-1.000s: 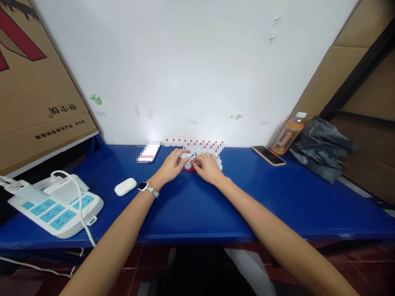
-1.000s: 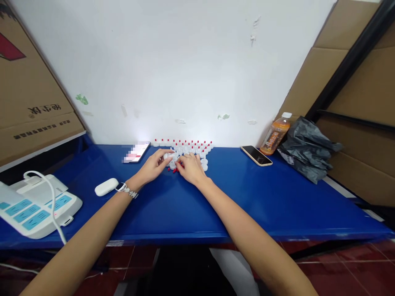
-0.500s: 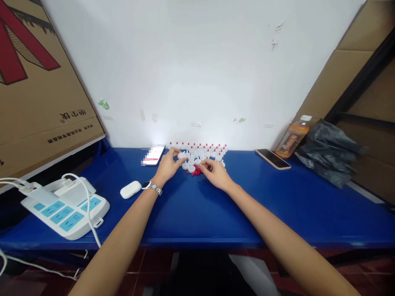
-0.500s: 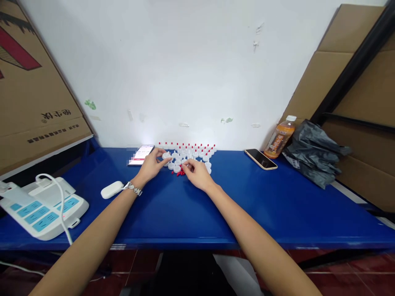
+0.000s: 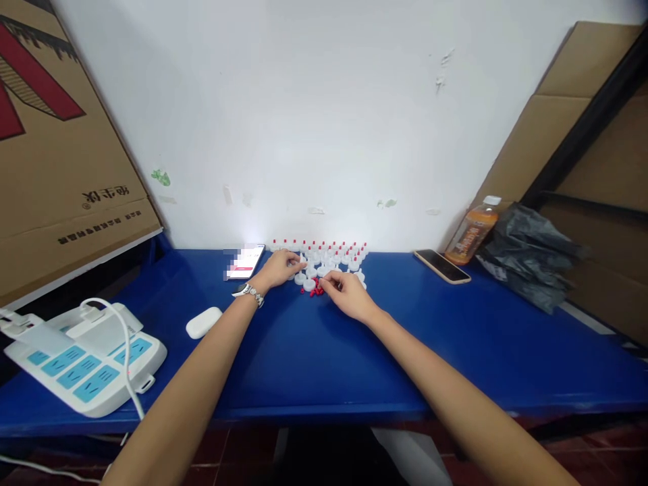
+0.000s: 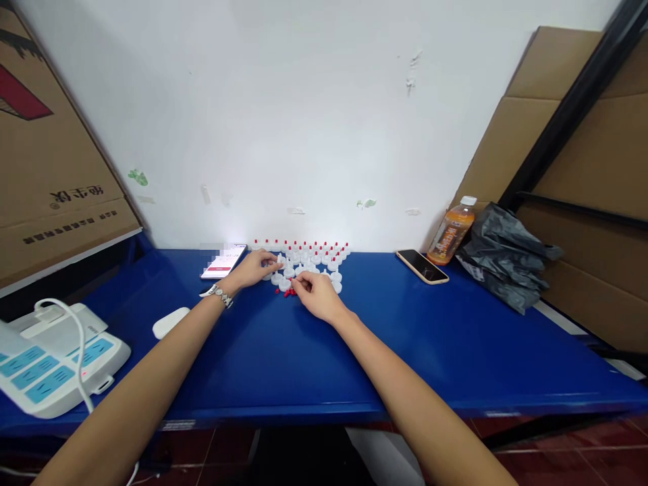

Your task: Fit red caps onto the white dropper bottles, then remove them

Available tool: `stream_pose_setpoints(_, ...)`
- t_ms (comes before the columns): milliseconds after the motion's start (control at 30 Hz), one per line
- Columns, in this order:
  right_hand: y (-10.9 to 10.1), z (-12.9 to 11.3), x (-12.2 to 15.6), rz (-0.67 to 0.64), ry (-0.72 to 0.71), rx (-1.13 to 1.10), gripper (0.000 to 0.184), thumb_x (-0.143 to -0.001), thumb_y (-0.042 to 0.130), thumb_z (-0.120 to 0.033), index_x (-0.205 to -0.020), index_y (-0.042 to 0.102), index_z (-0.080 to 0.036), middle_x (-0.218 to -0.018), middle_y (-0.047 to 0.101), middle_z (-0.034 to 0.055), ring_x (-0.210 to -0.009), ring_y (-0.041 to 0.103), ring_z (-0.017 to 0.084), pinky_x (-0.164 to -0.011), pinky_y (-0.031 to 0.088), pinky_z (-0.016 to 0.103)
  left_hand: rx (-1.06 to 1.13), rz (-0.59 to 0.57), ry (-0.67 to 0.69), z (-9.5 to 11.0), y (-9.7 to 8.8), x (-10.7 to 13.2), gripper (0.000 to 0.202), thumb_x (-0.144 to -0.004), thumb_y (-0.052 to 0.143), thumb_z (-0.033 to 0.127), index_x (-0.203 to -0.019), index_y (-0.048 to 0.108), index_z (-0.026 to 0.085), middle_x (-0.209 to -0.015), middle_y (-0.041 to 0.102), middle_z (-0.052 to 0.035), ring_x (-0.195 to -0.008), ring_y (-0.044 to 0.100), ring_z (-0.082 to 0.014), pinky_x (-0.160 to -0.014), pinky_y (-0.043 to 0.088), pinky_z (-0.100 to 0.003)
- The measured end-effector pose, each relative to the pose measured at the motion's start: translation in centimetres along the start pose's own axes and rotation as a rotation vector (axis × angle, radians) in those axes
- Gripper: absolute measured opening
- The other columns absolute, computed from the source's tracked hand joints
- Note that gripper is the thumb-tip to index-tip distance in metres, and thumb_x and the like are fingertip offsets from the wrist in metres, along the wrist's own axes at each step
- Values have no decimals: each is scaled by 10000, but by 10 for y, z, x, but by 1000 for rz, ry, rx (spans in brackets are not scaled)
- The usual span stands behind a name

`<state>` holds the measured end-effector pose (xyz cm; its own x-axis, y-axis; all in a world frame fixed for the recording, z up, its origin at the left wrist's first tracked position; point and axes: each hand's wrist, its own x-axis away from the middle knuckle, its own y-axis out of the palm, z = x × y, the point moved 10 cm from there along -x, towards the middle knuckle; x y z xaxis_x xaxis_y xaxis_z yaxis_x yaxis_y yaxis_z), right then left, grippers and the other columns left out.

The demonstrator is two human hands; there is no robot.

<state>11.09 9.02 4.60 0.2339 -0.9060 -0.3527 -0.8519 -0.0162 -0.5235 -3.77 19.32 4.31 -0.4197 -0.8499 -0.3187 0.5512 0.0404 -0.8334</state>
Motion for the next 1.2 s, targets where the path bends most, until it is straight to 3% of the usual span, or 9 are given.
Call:
stream_pose_setpoints(200,4,1,0,-10,19,-26,311,-920,534,-406,-733,632,-177,-604,544,-18,-549,442,120,-545,336,252,23,-20,21,10,-3,-1,334,-860,570,428,-926,746,152,-910,741,-84,-807,657,-211,-745,494,-298)
stream_pose_setpoints(367,6,3,0,-11,31,-26,303,-917,547,-401,-752,659,-173,-598,546,-18,-545,444,119,-541,332,249,98,4,-43,4,-6,-4,276,-841,605,381,-919,735,150,-863,747,-77,-768,662,-189,-707,494,-278)
stream_pose_setpoints(500,7,4,1,-11,24,-28,303,-918,550,-400,-764,677,-172,-611,571,-11,-549,454,119,-548,343,250,81,-62,-106,-1,-7,-9,258,-811,618,350,-897,744,142,-854,760,-82,-770,681,-199,-685,499,-272)
stream_pose_setpoints(700,10,7,1,-20,18,-23,293,-923,539,-383,-794,696,-171,-663,630,7,-565,480,122,-553,356,247,24,-115,-83,9,-8,-16,241,-786,615,334,-854,769,161,-841,775,-73,-775,694,-212,-693,507,-275)
stream_pose_setpoints(967,14,6,2,-41,19,-17,285,-920,539,-373,-809,704,-169,-636,593,-7,-557,462,118,-547,344,245,-45,-75,-131,3,-6,-21,190,-771,632,273,-833,779,170,-838,782,-73,-795,700,-212,-698,507,-265)
stream_pose_setpoints(1200,18,2,3,-71,16,-41,286,-920,530,-367,-813,703,-167,-595,529,-26,-541,435,113,-537,330,241,-92,27,-187,-7,-5,-20,238,-829,584,273,-907,780,165,-931,780,-113,-860,704,-222,-759,509,-280)
